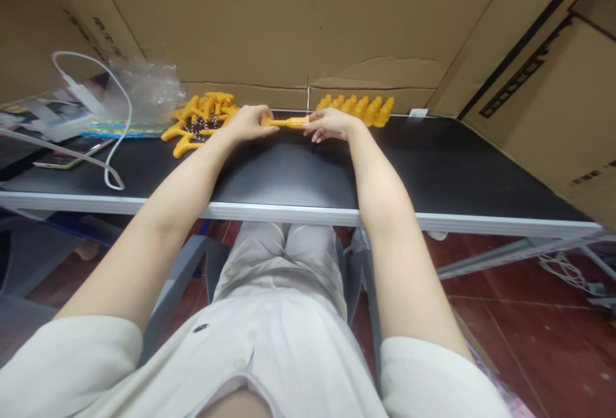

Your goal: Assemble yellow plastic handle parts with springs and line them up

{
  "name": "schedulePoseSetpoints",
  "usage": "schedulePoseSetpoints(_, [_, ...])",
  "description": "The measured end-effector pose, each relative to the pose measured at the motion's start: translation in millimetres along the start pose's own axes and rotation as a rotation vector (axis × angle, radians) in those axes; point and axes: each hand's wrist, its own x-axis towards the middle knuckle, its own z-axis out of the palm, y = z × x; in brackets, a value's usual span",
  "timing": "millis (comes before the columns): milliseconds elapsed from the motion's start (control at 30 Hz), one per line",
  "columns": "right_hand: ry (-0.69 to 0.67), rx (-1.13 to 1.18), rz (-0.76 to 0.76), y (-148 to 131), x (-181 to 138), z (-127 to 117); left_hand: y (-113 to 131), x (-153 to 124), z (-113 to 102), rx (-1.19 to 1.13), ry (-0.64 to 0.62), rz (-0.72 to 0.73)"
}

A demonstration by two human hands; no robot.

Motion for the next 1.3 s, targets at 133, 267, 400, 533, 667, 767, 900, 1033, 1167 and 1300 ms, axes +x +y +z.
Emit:
schedulePoseSetpoints(133, [-0.026, 0.005, 0.000, -0.7, -1.5, 0.0, 4.4, -2.5, -2.3, 0.017, -0.003, -0.009])
schedulePoseSetpoints(267, [-0.017, -0.011, 0.016, -1.1, -0.7, 1.1, 9.1, -4.7, -4.5, 0.034, -0.011, -0.026])
schedulePoseSetpoints(400, [-0.022, -0.069, 0.043, -0.1, 3.3, 1.6, 6.9, -2.8, -2.5, 0.016, -0.004, -0.018])
schedulePoseSetpoints(533, [-0.031, -0.115, 0.064, -1.6, 1.7, 3.8, 4.2, -0.8, -0.1, 0.009, 0.012, -0.002])
schedulePoseSetpoints(667, [-0.015, -0.143, 0.085, -4.3, -1.2, 7.0, 8.0, -3.1, -1.5, 0.036, 0.009, -0.009])
schedulePoseSetpoints(767, [-0.011, -0.155, 0.099, -4.7, 0.2, 7.2, 11.0, -4.7, -2.6, 0.040, 0.009, -0.016])
schedulePoseSetpoints(900, [-0.033, -0.127, 0.129, -4.4, -0.1, 4.7, 9.7, -3.9, -1.7, 0.043, 0.015, -0.020])
schedulePoseSetpoints(1033, [-0.044, -0.041, 0.053, -3.3, -4.5, 2.2, 4.3, -1.3, 0.2, 0.024, 0.011, -0.012])
schedulePoseSetpoints(1167, [-0.036, 0.014, 0.001, -2.2, -4.5, 1.6, 1.1, -0.1, 0.7, 0.011, 0.008, 0.000])
schedulePoseSetpoints(1300, [-0.020, 0.018, 0.026, -2.0, -1.1, 3.7, 3.6, -2.0, -1.4, 0.027, -0.001, 0.001])
